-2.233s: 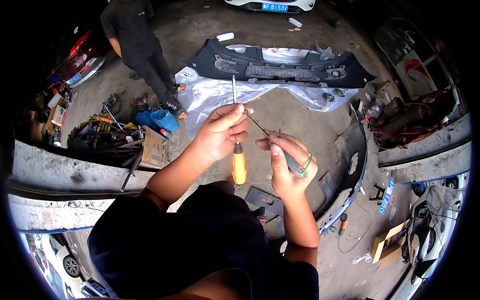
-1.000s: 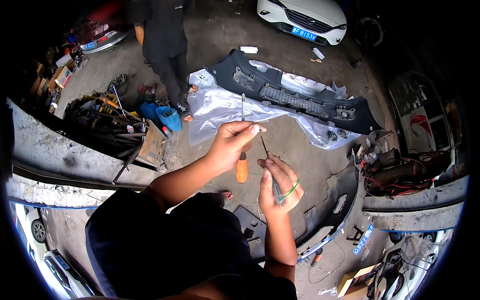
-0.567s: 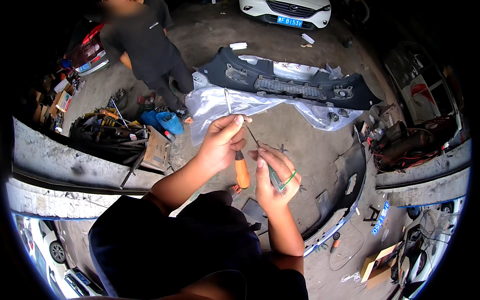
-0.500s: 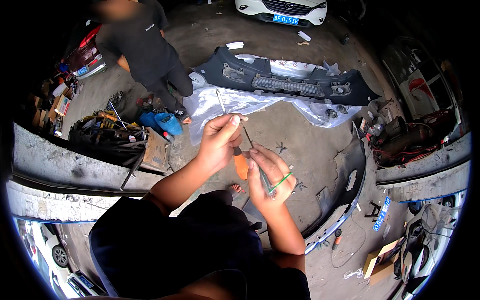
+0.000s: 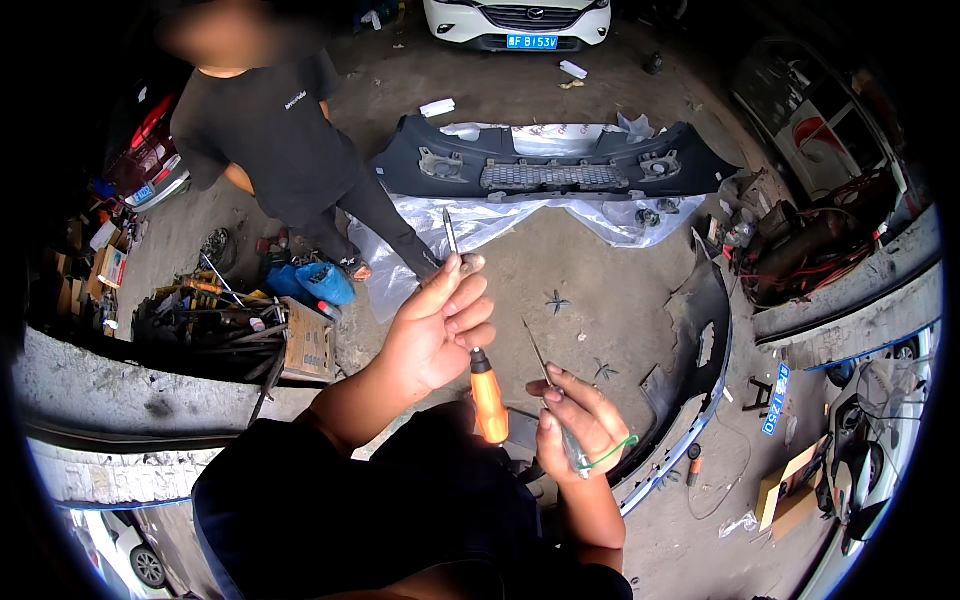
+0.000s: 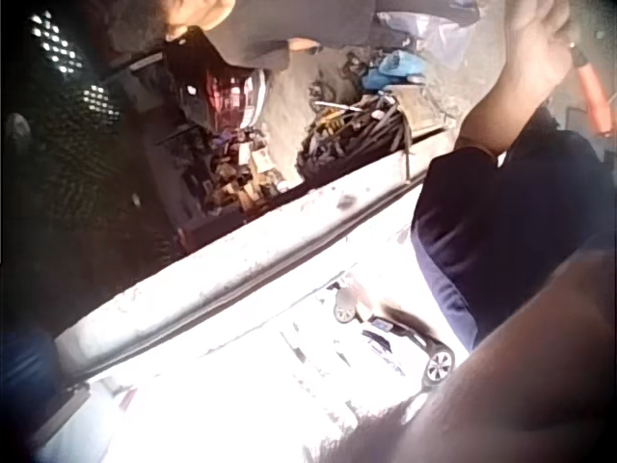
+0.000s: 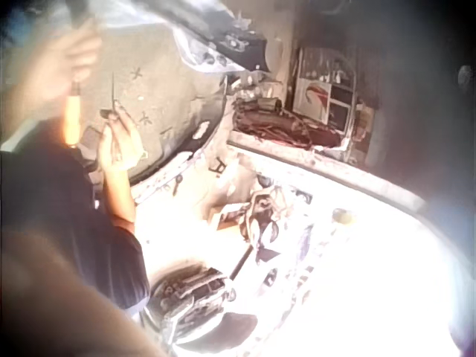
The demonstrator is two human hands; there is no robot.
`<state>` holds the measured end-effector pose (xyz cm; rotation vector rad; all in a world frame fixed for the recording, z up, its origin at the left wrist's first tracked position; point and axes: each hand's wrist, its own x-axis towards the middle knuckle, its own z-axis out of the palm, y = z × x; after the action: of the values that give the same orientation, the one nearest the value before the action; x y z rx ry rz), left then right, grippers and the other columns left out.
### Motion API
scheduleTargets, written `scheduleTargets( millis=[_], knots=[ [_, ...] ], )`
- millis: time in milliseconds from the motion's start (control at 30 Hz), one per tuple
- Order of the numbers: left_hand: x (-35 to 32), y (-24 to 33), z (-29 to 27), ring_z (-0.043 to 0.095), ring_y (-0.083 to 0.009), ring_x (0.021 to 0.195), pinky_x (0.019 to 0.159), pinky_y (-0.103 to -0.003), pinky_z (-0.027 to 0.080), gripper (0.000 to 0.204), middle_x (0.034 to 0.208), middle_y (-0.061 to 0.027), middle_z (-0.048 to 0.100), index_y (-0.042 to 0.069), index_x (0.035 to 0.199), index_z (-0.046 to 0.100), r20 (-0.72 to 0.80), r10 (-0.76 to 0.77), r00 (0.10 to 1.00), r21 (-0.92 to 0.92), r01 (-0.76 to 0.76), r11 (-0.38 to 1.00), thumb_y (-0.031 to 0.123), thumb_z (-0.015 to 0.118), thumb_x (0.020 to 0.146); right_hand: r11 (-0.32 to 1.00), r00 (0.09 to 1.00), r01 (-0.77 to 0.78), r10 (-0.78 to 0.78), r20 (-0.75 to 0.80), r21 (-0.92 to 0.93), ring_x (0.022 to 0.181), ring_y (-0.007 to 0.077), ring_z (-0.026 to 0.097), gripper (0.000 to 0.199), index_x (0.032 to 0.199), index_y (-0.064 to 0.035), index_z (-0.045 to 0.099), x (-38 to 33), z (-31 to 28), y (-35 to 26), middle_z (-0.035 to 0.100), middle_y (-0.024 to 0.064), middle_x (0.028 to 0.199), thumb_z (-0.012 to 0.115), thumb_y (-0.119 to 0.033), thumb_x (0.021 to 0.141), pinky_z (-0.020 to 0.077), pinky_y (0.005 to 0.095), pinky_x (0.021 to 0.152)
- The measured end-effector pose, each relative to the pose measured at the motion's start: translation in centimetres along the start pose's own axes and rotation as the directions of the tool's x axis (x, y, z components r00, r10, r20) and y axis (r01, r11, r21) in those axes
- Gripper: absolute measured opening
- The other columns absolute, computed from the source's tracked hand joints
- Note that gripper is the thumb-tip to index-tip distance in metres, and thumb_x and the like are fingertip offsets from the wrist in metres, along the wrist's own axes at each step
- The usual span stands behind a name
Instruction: The person uses a screwdriver to fasten a honeycomb-patterned grille insert into a car bumper. They repeatedly position the grille, align the screw holes, and tighten the fasteners while working on the bumper laid out on a protective sheet.
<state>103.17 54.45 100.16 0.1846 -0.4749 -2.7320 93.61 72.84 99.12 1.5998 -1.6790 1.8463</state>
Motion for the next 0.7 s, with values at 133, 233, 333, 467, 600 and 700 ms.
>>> scheduleTargets(
  millis=[133,233,333,467,600,700],
  knots=[
    [1.3,0.9,0.5,0.029,-0.0053,0.059,0.056,-0.022,0.026,0.025,0.067,0.0078,0.031,0.016,0.109,0.057,0.160,-0.211,0.964,-0.148,0.234,0.961,0.037,0.043,0.106,0.855,0.821,-0.518,0.503,-0.270,0.019,0.070,0.0266,0.069,0.018,0.101,0.0038,0.062,-6.0,-2.7,2.7,0.069,0.0222,0.095,0.063,-0.014,0.096,0.0572,0.0361,0.066],
    [2.9,1.9,-0.4,0.029,-0.0062,0.062,0.059,-0.023,0.026,0.032,0.073,0.0069,0.033,0.016,0.115,0.062,0.353,-0.233,0.906,-0.143,0.298,0.944,0.038,0.041,0.106,0.519,0.332,-0.677,0.848,-0.413,0.522,0.060,0.0205,0.062,0.020,0.105,0.0000,0.065,-10.7,-3.7,5.8,0.070,0.0165,0.093,0.065,-0.017,0.095,0.0525,0.0316,0.061],
    [3.2,2.8,0.1,0.029,-0.0068,0.064,0.061,-0.024,0.026,0.033,0.077,0.0065,0.034,0.015,0.119,0.061,0.441,-0.234,0.866,-0.098,0.305,0.947,0.037,0.041,0.106,0.241,-0.026,-0.529,0.954,-0.299,0.814,0.069,0.0119,0.059,0.025,0.114,-0.0072,0.062,-14.3,-5.6,5.7,0.069,0.0148,0.106,0.061,-0.025,0.096,0.0481,0.0254,0.061],
    [6.0,2.7,-1.1,0.028,-0.0077,0.064,0.061,-0.025,0.026,0.034,0.078,0.0066,0.034,0.015,0.121,0.061,0.517,-0.251,0.818,-0.098,0.348,0.932,0.037,0.042,0.106,0.222,-0.136,-0.444,0.941,-0.310,0.868,0.067,0.0086,0.054,0.029,0.118,-0.0112,0.059,-15.9,-5.8,6.0,0.067,0.0141,0.113,0.061,-0.029,0.096,0.0460,0.0235,0.060],
    [7.4,2.9,-0.9,0.027,-0.0080,0.064,0.061,-0.025,0.025,0.032,0.076,0.0068,0.033,0.015,0.120,0.062,0.476,-0.375,0.795,-0.092,0.470,0.878,0.036,0.043,0.105,0.261,-0.113,-0.370,0.940,-0.323,0.891,0.066,0.0091,0.053,0.028,0.118,-0.0111,0.059,-15.6,-5.7,5.3,0.068,0.0129,0.110,0.061,-0.029,0.096,0.0458,0.0243,0.059],
    [8.8,1.2,0.0,0.028,-0.0052,0.059,0.056,-0.023,0.026,0.033,0.069,0.0069,0.033,0.002,0.119,0.057,0.365,-0.439,0.821,-0.177,0.525,0.833,0.030,0.048,0.105,0.290,-0.138,-0.338,0.926,-0.352,0.895,0.065,0.0104,0.053,0.018,0.105,-0.0117,0.063,-14.3,-6.7,3.9,0.069,0.0081,0.096,0.062,-0.027,0.095,0.0445,0.0248,0.058]
  ],
)
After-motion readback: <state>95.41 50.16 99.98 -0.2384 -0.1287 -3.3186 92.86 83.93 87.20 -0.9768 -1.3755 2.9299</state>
